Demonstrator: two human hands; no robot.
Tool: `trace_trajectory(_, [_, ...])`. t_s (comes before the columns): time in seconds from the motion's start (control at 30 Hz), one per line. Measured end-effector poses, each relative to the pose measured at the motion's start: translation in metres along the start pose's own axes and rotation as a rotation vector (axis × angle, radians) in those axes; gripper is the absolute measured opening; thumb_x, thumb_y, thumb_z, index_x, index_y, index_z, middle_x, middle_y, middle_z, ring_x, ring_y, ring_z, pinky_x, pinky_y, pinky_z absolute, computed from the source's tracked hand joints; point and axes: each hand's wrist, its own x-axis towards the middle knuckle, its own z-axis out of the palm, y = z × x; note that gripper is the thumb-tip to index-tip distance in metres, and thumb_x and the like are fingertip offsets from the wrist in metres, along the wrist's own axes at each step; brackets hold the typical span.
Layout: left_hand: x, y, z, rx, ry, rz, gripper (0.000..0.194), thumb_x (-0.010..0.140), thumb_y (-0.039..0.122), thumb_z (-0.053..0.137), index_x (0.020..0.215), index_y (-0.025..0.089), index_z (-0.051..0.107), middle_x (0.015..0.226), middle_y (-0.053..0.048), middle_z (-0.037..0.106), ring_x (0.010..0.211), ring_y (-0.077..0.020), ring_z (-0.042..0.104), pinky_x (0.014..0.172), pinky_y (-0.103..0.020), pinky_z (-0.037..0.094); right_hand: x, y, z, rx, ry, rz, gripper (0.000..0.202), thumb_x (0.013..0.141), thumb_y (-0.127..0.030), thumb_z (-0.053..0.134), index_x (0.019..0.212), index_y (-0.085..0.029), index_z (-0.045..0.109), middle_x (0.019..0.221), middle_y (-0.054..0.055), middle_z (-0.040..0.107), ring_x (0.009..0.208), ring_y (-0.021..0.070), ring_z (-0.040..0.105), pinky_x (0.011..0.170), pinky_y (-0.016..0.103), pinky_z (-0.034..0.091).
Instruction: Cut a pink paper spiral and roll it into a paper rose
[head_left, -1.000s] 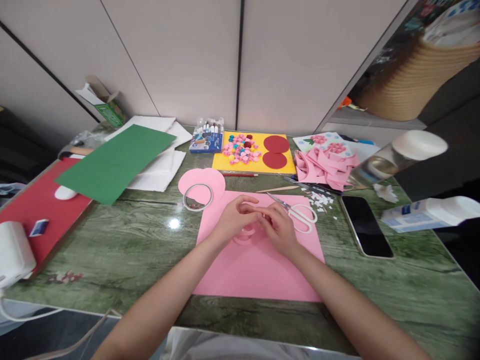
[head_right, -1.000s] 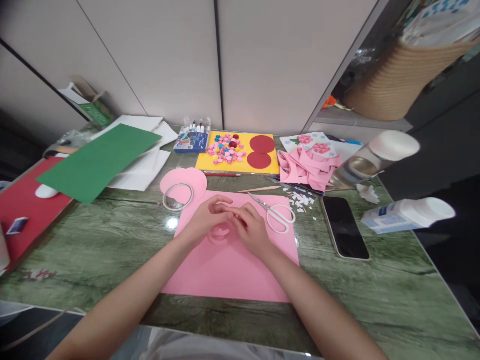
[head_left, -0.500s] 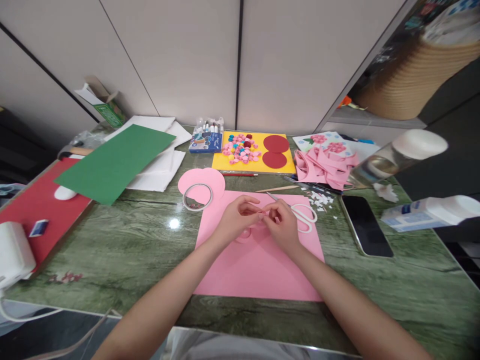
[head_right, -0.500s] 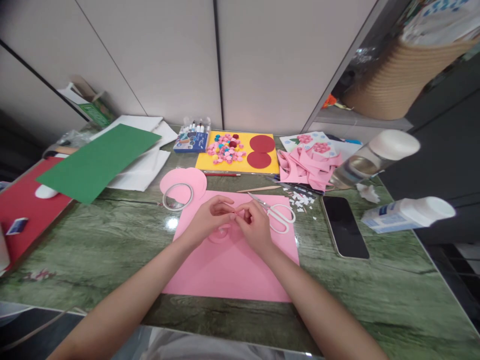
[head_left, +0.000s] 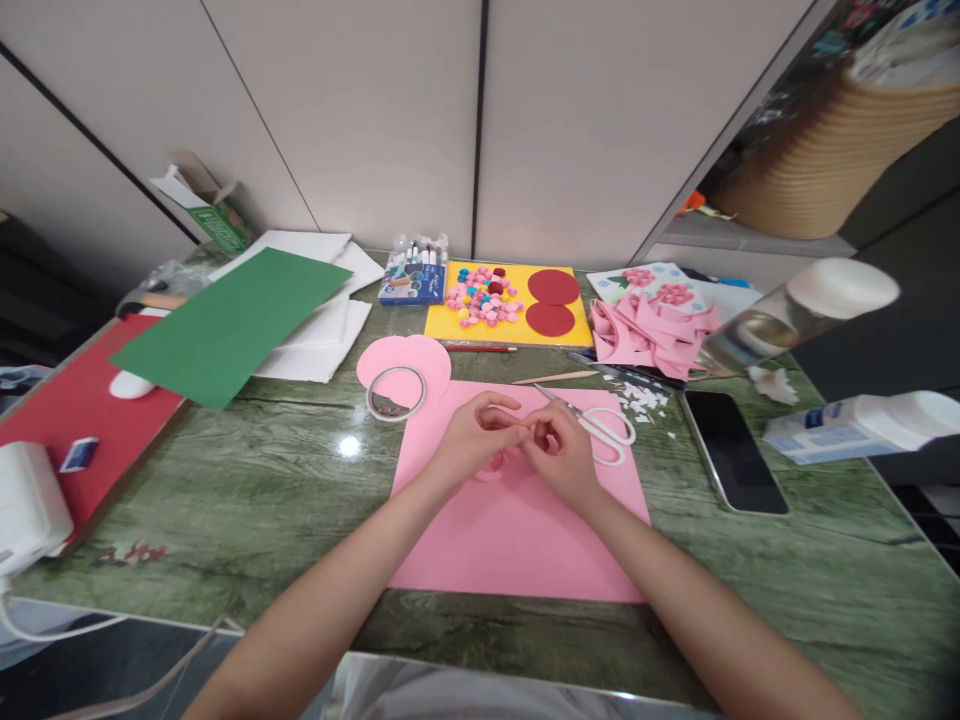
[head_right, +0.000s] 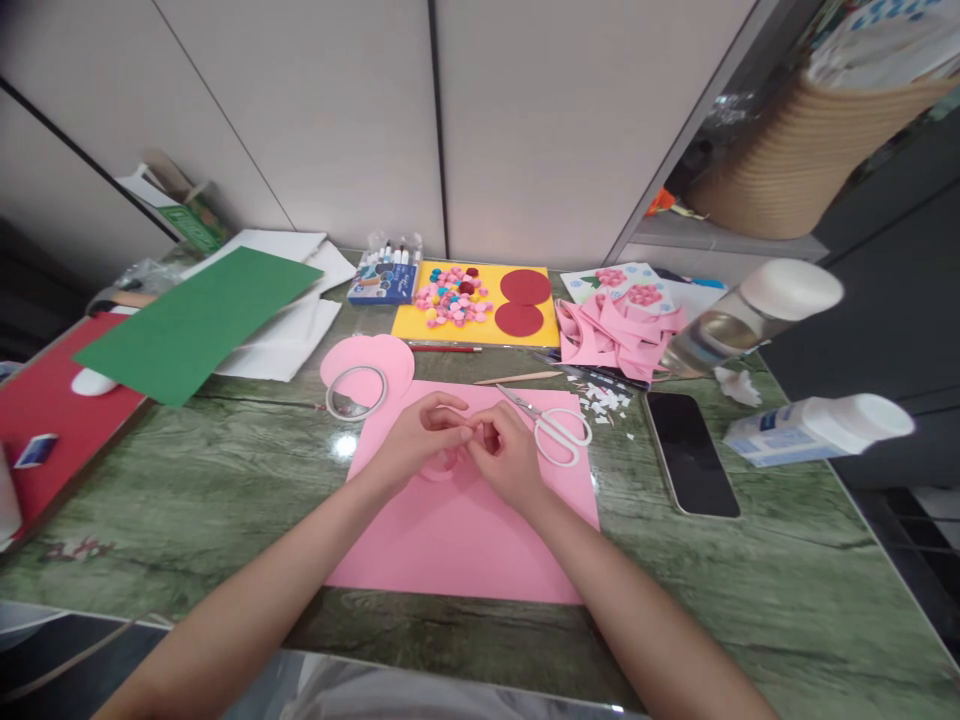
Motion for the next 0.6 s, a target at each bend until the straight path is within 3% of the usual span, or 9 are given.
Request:
trace_trajectory(0.1, [0.0010, 0.0024, -0.0037, -0.035, 0.005, -0.001, 0.038, 0.060, 0.025, 0.073, 0.092, 0.018, 0.053, 0.071, 0.000, 0.064, 0.056, -0.0114, 0.060, 0.052, -0.021, 0.045, -0.0001, -0.0004, -0.0016, -0.003, -0.022, -0.028, 0.006, 0.078, -0.018, 0.059, 0.083, -0.022, 0.061, 0.062, -0.004, 0.043, 0.059, 0.0122, 0.044, 0.053, 0.026, 0.038])
trace_trajectory(0.3, [-0.0005, 0.0096, -0.0019, 0.064, 0.037, -0.014, 0.032, 0.061, 0.016, 0.068, 0.090, 0.016, 0.054, 0.066, 0.001, 0.063, 0.054, -0.0100, 0.059, 0.051, -0.020, 0.043, -0.0020, 0.0039, -0.0014, -0.007, -0.144, -0.089, 0.027, 0.086, -0.018, 0.048, 0.107, -0.026, 0.062, 0.072, -0.001, 0.047, 0.065, 0.0137, 0.048, 0.058, 0.029, 0.043])
trace_trajectory(0.6, [-0.0001, 0.0067, 0.0001, 0.001, 0.022, 0.018, 0.034, 0.061, 0.022, 0.073, 0.088, 0.014, 0.054, 0.073, -0.002, 0.065, 0.069, -0.0120, 0.062, 0.060, -0.020, 0.045, 0.0002, 0.0018, -0.0010, -0.043, -0.001, -0.030, 0.006, 0.082, -0.022, 0.056, 0.084, -0.022, 0.062, 0.065, -0.003, 0.044, 0.060, 0.0131, 0.045, 0.055, 0.027, 0.039])
